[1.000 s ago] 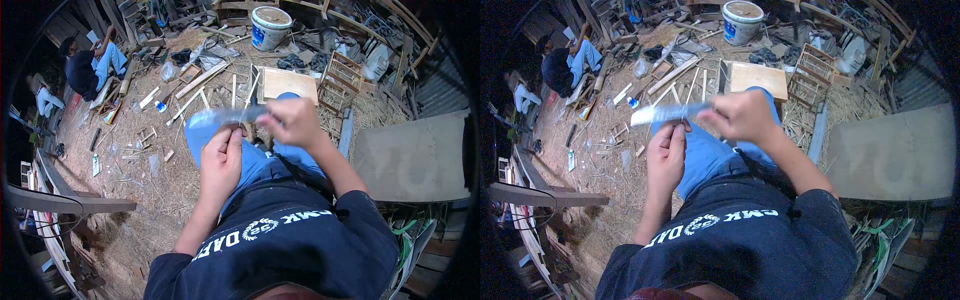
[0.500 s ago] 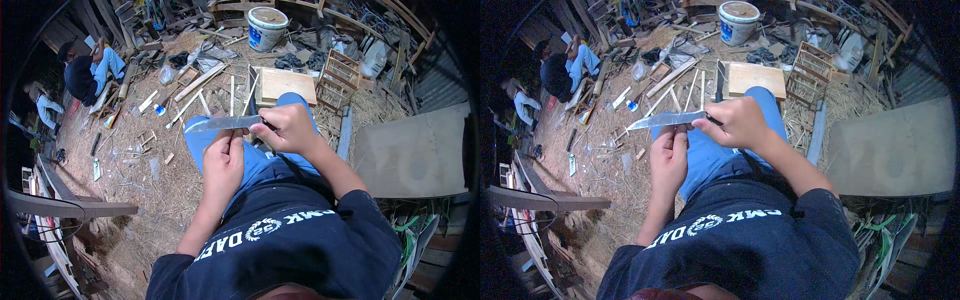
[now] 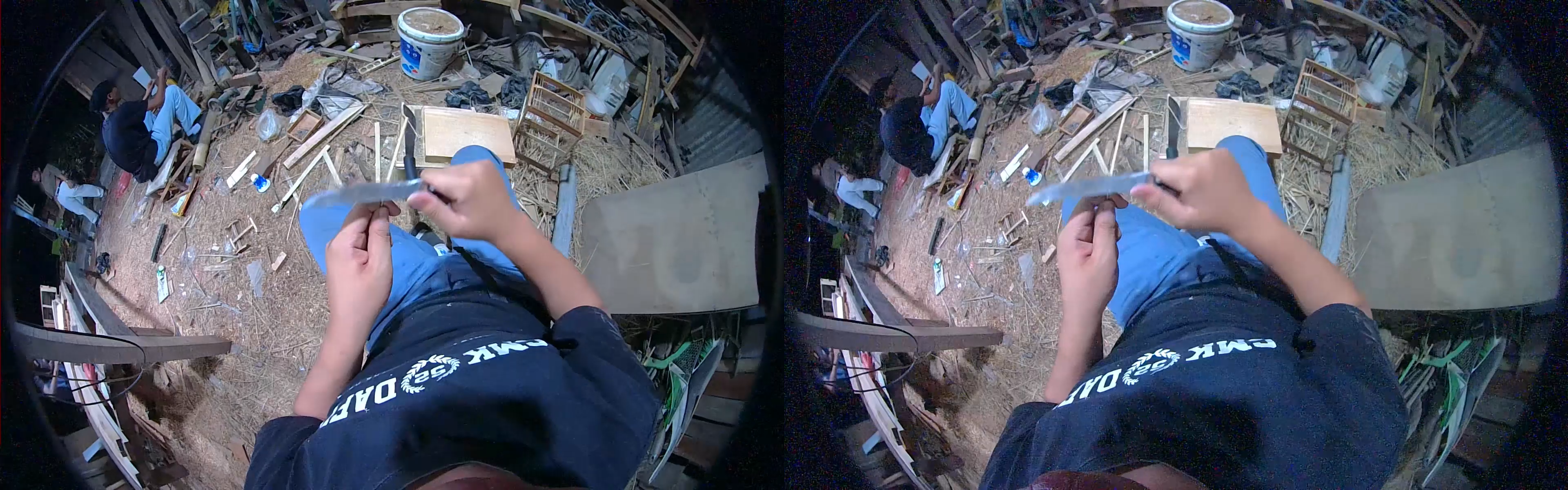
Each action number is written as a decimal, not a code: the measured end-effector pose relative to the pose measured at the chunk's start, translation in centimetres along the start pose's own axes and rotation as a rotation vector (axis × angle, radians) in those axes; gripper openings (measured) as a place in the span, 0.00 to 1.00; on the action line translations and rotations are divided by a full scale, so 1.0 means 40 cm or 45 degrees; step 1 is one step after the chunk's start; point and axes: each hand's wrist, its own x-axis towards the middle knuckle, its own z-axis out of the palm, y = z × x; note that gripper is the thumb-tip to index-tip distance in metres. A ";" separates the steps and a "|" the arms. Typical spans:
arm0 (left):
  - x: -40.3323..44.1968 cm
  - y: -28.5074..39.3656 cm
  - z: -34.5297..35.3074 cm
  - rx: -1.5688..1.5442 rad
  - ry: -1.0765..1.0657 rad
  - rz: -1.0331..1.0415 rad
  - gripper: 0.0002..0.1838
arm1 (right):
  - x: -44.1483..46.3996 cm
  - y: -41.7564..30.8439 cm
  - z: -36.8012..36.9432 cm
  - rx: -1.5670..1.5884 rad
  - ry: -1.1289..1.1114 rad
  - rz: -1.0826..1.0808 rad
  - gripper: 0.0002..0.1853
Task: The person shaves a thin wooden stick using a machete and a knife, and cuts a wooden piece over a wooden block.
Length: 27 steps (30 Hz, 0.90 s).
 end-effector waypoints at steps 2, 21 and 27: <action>-0.004 -0.004 -0.003 0.059 0.020 0.041 0.08 | -0.004 -0.012 0.011 0.025 -0.061 -0.054 0.25; -0.009 0.009 0.001 -0.178 -0.049 -0.178 0.07 | -0.007 0.018 -0.001 0.038 -0.026 -0.106 0.25; -0.019 -0.025 -0.012 0.278 0.050 0.100 0.07 | -0.007 0.001 0.002 0.007 -0.033 -0.152 0.25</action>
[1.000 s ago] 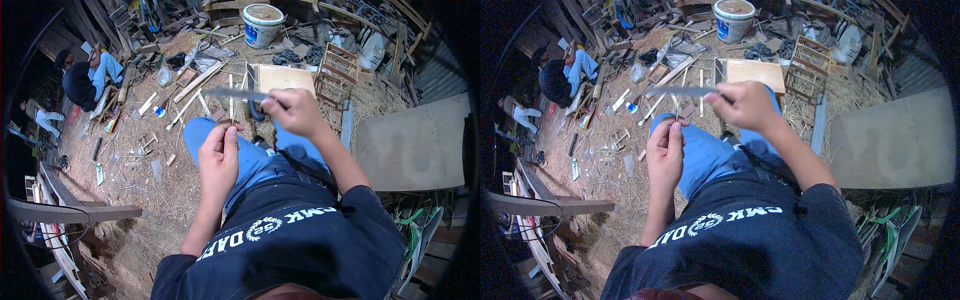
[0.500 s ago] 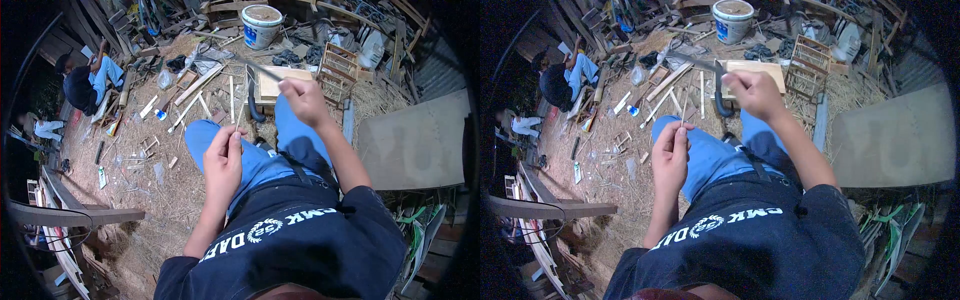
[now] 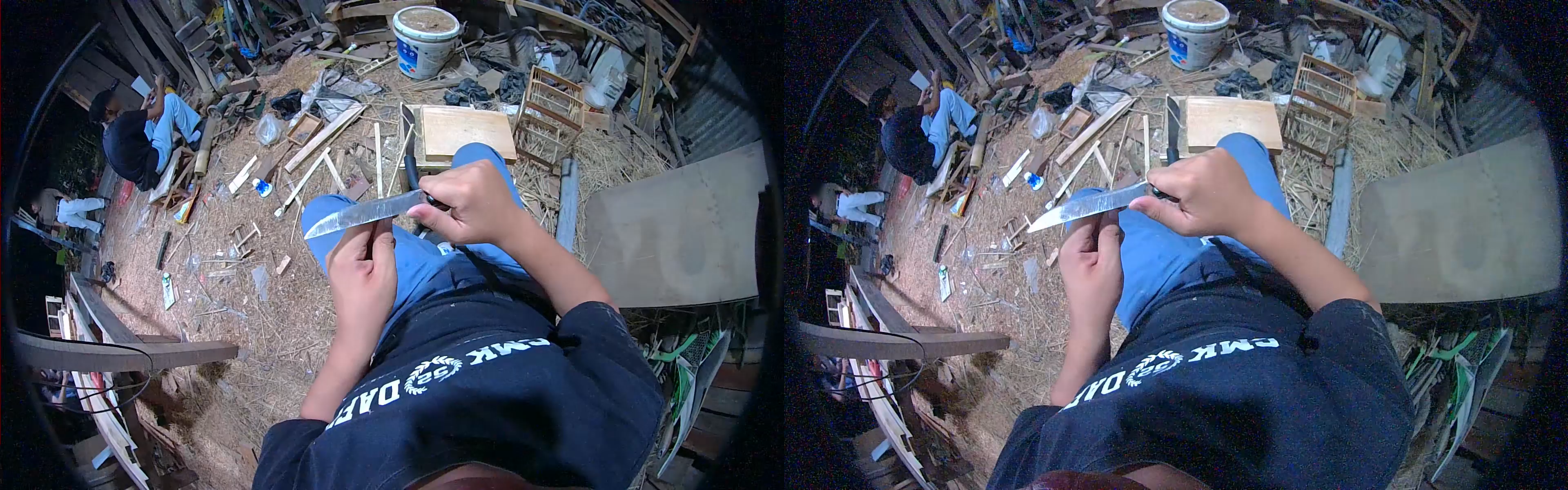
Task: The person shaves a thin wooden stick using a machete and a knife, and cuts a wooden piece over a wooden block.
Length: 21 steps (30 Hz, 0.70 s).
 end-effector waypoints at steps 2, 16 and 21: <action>0.005 0.025 0.006 0.040 0.037 0.075 0.07 | 0.002 0.007 -0.007 -0.064 0.033 0.023 0.25; 0.016 0.026 0.008 -0.201 -0.037 -0.139 0.09 | -0.004 0.033 0.013 0.044 0.055 0.153 0.24; 0.005 0.005 0.009 -0.072 0.027 -0.081 0.09 | -0.005 0.020 0.025 0.116 0.005 -0.041 0.22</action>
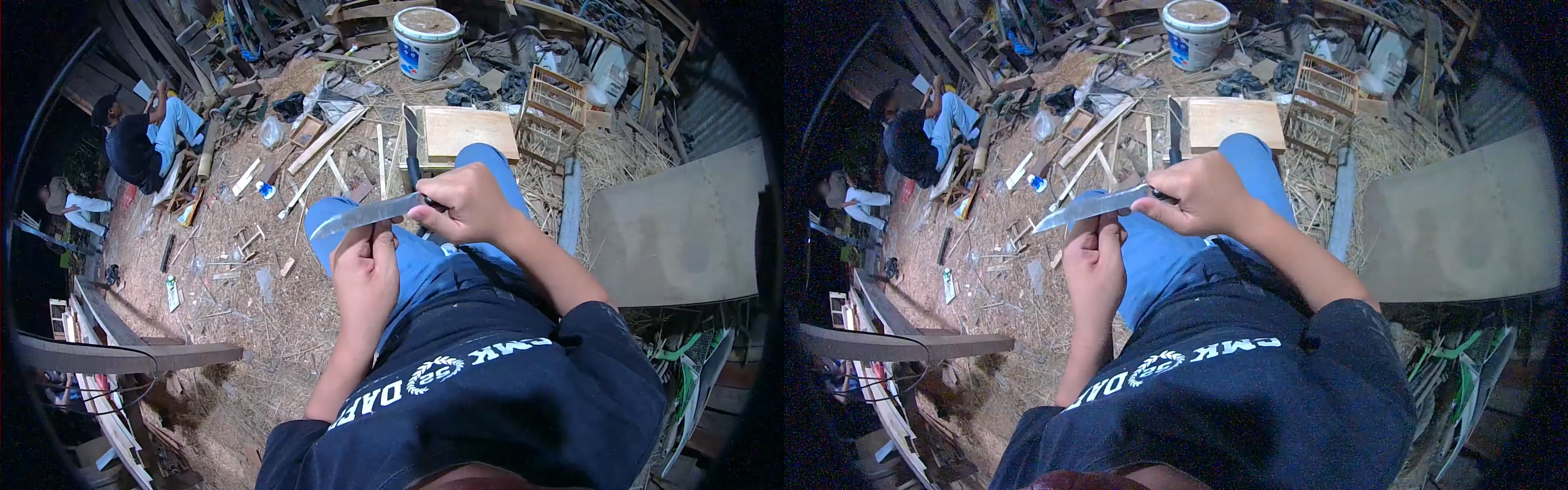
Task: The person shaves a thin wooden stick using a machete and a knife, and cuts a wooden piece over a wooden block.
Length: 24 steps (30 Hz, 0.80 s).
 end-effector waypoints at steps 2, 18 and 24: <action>-0.004 0.013 -0.007 0.016 -0.028 0.011 0.09 | -0.002 0.004 0.000 -0.030 -0.008 0.002 0.22; 0.002 0.036 0.002 -0.112 -0.104 -0.044 0.08 | -0.002 0.022 -0.019 0.004 0.150 0.156 0.23; -0.005 0.005 0.000 -0.036 -0.057 0.105 0.07 | 0.004 0.014 -0.009 -0.099 0.073 -0.084 0.26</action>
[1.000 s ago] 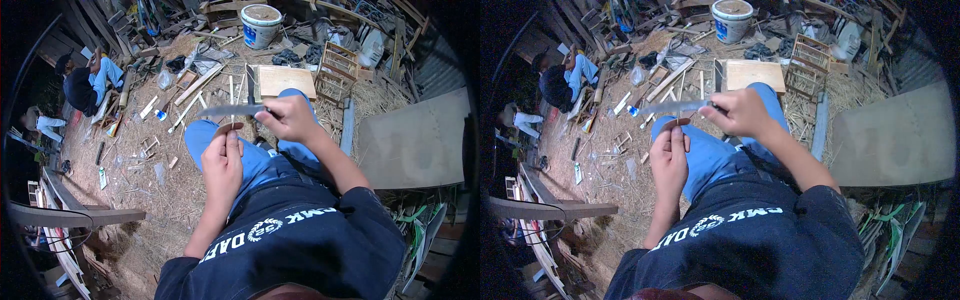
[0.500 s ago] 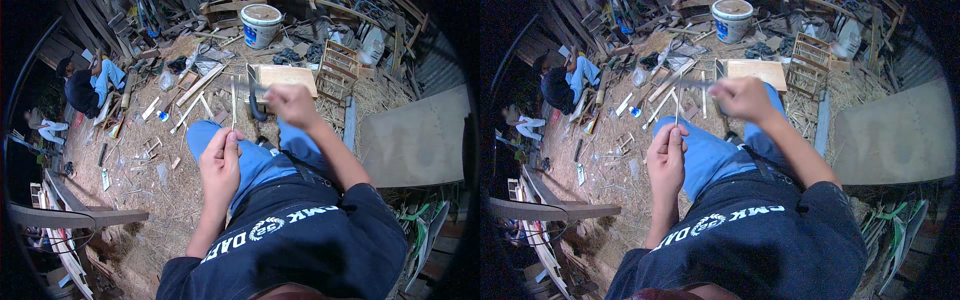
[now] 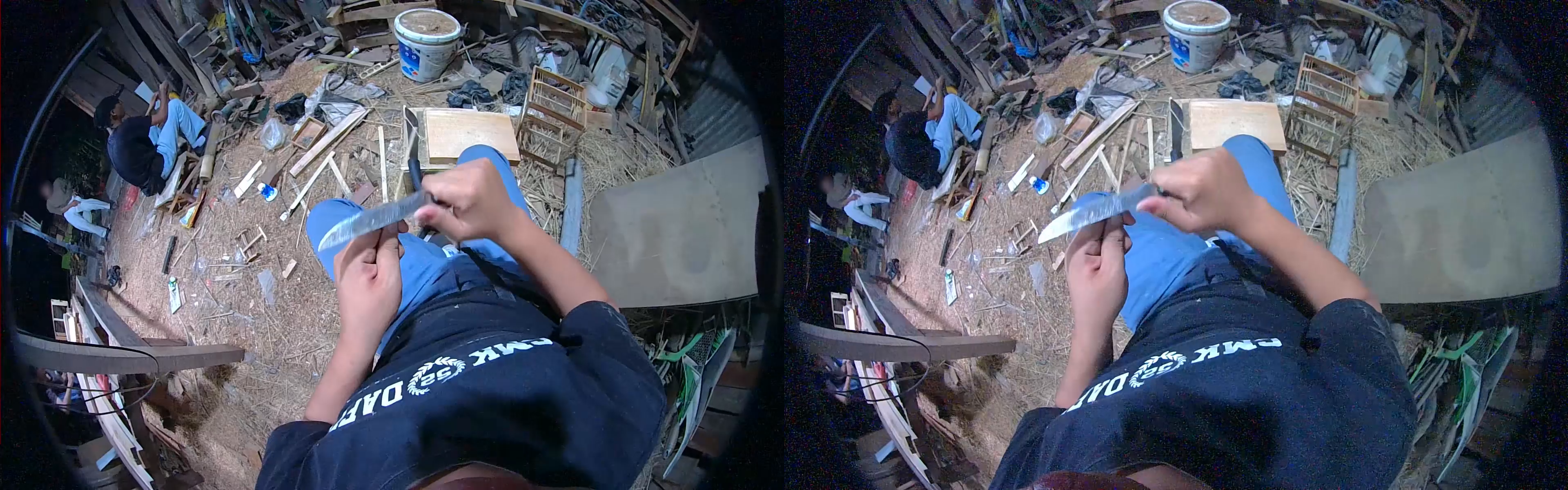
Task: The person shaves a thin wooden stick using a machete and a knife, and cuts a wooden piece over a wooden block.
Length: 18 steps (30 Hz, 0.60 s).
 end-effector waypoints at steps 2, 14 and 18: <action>0.003 0.035 -0.009 -0.098 0.000 -0.110 0.09 | 0.000 0.041 -0.007 -0.064 0.004 0.065 0.27; 0.003 0.009 0.006 -0.098 -0.022 -0.065 0.10 | -0.001 -0.015 -0.007 0.021 -0.064 0.081 0.19; -0.014 0.015 -0.013 -0.070 -0.113 -0.099 0.10 | -0.004 0.061 0.019 -0.002 0.250 0.422 0.23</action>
